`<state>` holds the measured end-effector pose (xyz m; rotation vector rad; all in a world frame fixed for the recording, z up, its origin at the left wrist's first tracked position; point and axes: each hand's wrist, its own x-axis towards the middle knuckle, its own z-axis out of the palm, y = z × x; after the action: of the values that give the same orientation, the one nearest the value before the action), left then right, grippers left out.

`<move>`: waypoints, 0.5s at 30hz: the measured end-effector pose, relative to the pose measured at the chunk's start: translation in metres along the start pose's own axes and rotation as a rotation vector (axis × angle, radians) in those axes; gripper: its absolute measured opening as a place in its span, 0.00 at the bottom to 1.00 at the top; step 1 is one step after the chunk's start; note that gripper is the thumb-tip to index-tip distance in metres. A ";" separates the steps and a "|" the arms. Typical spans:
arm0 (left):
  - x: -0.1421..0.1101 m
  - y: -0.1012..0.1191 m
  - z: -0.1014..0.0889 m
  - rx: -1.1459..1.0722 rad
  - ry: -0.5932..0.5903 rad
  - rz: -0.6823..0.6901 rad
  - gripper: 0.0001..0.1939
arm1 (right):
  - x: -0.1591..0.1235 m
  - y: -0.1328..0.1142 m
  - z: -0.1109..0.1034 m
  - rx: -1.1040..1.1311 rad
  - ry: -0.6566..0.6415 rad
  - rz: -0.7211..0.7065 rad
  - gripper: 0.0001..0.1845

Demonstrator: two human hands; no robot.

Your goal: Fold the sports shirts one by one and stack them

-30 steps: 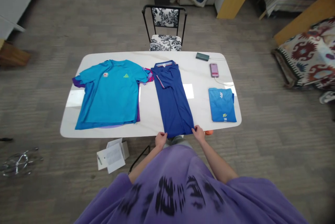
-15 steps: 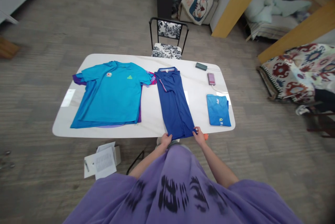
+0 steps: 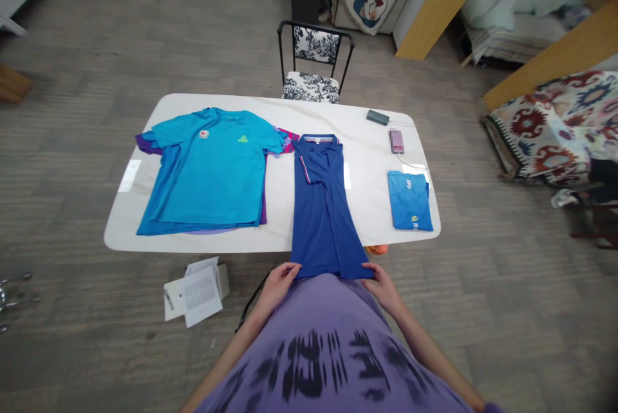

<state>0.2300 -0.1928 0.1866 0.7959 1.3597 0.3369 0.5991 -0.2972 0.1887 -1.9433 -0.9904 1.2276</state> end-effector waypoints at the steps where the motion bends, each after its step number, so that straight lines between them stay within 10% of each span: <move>1: -0.005 0.001 -0.009 -0.022 0.015 0.027 0.24 | -0.007 -0.004 -0.002 -0.015 0.014 -0.032 0.26; 8: 0.015 0.094 -0.054 -0.224 -0.045 0.004 0.31 | 0.041 -0.080 -0.026 0.004 0.047 -0.123 0.31; 11: 0.074 0.164 -0.059 -0.263 -0.052 0.059 0.33 | 0.128 -0.124 -0.039 0.058 -0.023 -0.165 0.28; 15: 0.207 0.259 -0.062 -0.344 -0.020 0.101 0.30 | 0.311 -0.170 -0.046 0.163 -0.128 -0.168 0.34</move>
<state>0.2731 0.1406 0.2094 0.5789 1.2021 0.6227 0.6858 0.0487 0.2037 -1.6390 -1.0600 1.3056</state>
